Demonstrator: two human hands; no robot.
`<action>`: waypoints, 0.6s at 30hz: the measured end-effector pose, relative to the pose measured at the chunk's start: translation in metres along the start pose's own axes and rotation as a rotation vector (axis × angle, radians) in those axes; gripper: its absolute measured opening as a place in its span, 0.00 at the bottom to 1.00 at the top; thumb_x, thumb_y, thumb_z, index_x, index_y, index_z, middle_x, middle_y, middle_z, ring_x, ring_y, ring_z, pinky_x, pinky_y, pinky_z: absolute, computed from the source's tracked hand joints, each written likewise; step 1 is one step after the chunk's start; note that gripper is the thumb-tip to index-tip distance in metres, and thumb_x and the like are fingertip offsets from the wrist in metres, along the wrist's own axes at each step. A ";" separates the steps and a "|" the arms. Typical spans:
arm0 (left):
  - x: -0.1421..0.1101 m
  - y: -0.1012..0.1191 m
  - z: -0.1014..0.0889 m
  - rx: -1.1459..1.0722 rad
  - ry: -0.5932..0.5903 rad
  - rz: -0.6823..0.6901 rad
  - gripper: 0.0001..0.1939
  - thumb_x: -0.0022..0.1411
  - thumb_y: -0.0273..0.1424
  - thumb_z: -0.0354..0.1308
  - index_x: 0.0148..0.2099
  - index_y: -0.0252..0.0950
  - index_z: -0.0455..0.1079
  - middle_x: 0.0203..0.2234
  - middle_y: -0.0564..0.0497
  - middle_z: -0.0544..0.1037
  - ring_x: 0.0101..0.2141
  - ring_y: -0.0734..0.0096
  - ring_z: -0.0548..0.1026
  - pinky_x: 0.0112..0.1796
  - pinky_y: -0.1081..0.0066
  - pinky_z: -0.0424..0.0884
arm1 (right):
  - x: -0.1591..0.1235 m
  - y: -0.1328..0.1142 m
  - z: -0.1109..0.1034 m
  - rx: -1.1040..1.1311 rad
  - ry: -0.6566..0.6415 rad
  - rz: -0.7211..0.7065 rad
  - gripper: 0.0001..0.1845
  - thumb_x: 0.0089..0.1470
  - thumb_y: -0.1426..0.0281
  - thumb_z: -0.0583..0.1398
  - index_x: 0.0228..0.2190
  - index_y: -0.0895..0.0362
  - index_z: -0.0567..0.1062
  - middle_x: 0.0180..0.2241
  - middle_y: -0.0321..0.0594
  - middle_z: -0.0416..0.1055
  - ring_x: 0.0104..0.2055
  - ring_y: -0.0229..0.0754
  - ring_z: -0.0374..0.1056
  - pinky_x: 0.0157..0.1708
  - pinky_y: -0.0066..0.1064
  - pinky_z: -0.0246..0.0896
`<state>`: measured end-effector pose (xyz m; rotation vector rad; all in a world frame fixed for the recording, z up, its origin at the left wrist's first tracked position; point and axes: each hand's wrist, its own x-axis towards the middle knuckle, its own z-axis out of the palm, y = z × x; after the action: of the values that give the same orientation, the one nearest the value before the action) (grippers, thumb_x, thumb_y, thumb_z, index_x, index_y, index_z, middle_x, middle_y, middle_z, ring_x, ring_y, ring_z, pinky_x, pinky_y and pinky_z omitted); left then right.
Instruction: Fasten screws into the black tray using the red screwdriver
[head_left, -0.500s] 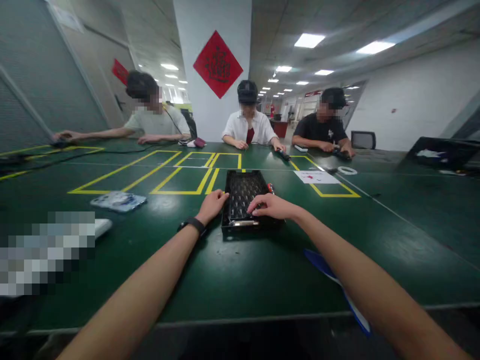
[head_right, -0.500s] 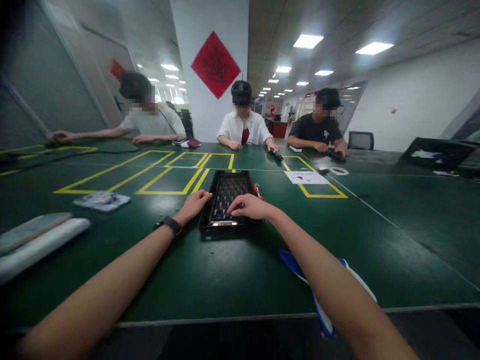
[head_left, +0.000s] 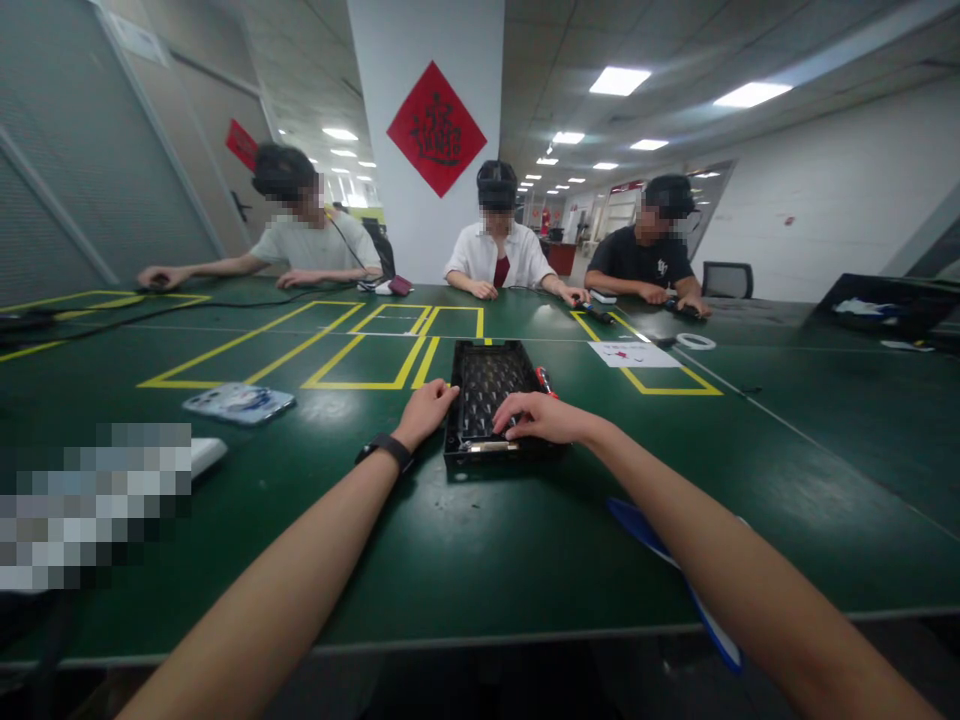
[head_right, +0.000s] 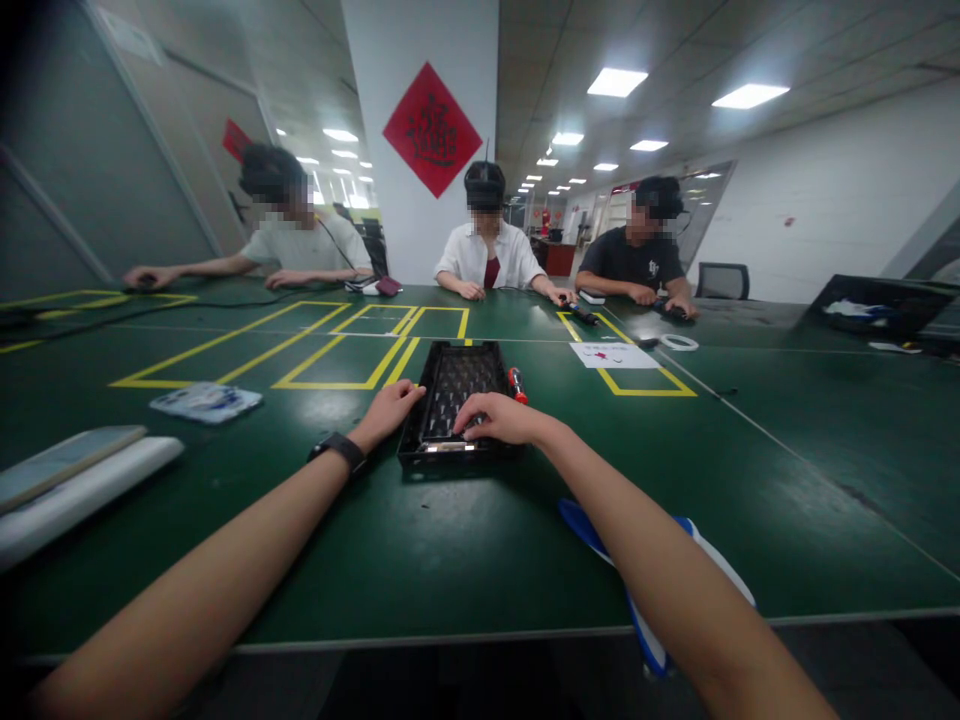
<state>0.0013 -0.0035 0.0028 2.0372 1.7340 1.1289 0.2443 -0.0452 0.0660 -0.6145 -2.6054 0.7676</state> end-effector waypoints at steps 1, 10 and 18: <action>0.000 0.000 0.000 0.000 0.001 -0.002 0.17 0.58 0.41 0.47 0.22 0.36 0.58 0.18 0.55 0.65 0.23 0.74 0.64 0.27 0.73 0.56 | 0.000 0.000 0.000 0.003 -0.006 -0.001 0.11 0.49 0.70 0.61 0.37 0.58 0.75 0.41 0.42 0.70 0.44 0.38 0.64 0.47 0.32 0.58; -0.001 -0.001 0.000 -0.013 0.010 0.017 0.18 0.58 0.42 0.46 0.22 0.36 0.58 0.18 0.55 0.65 0.23 0.74 0.64 0.27 0.73 0.56 | 0.001 0.003 0.002 0.010 0.030 -0.016 0.09 0.49 0.70 0.61 0.34 0.59 0.75 0.39 0.41 0.70 0.42 0.38 0.65 0.45 0.31 0.58; 0.001 -0.003 0.002 -0.008 0.002 0.022 0.18 0.58 0.43 0.46 0.22 0.36 0.57 0.18 0.55 0.64 0.23 0.74 0.63 0.26 0.73 0.55 | 0.000 0.003 0.002 0.000 0.021 -0.020 0.09 0.49 0.70 0.60 0.35 0.59 0.75 0.38 0.41 0.71 0.41 0.37 0.65 0.45 0.31 0.58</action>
<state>-0.0002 -0.0015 -0.0002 2.0558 1.7101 1.1432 0.2442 -0.0438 0.0625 -0.5922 -2.5885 0.7506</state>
